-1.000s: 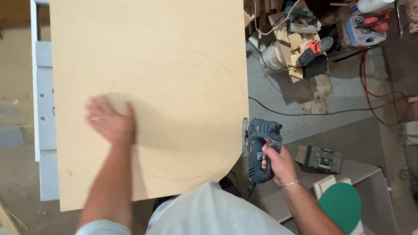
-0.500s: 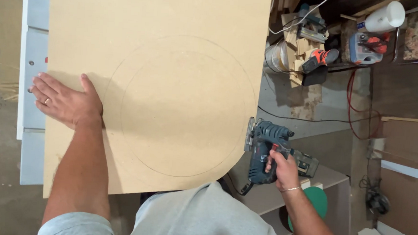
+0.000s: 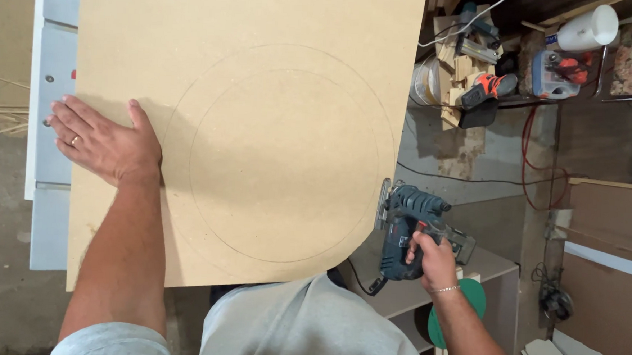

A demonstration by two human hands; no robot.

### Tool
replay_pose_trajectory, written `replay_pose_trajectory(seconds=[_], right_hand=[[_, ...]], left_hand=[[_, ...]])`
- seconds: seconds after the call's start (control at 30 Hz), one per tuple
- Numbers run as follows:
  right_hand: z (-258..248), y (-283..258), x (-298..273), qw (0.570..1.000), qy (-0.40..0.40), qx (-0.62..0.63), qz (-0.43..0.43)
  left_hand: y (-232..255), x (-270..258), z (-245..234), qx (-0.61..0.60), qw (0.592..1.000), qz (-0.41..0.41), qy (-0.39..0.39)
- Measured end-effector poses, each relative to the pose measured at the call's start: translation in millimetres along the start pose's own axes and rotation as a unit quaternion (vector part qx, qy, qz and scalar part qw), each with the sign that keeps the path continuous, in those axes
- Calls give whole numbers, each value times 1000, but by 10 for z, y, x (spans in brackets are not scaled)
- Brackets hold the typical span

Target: Cut a curved shape from a wooden board using a jigsaw.

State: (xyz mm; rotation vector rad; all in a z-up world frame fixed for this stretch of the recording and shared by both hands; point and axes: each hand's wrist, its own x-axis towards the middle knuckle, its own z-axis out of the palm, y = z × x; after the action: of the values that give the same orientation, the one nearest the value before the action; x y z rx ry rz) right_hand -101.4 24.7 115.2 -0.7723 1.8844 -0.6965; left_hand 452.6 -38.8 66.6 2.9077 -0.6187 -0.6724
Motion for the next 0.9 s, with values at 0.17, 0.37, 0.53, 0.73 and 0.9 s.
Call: replay_pose_trajectory(seconds=[0.17,0.37,0.53,0.73,0.9], right_hand=[[24,-6,-7,1000,2,3,-15],[126,-91,-47,1000,8,11,0],[127,-117,-60,999,3,29,15],[148,-123,-58,999,11,27,26],[141,-69,-15,1000,4,2,17]], left_hand=[[-5,9,16,24,1000,4,-4],[-19,12,20,30,1000,-3,-8],[-72,35,114,25,1000,5,6],[-87,52,160,3,999,12,31],[-69,20,140,-22,999,12,33]])
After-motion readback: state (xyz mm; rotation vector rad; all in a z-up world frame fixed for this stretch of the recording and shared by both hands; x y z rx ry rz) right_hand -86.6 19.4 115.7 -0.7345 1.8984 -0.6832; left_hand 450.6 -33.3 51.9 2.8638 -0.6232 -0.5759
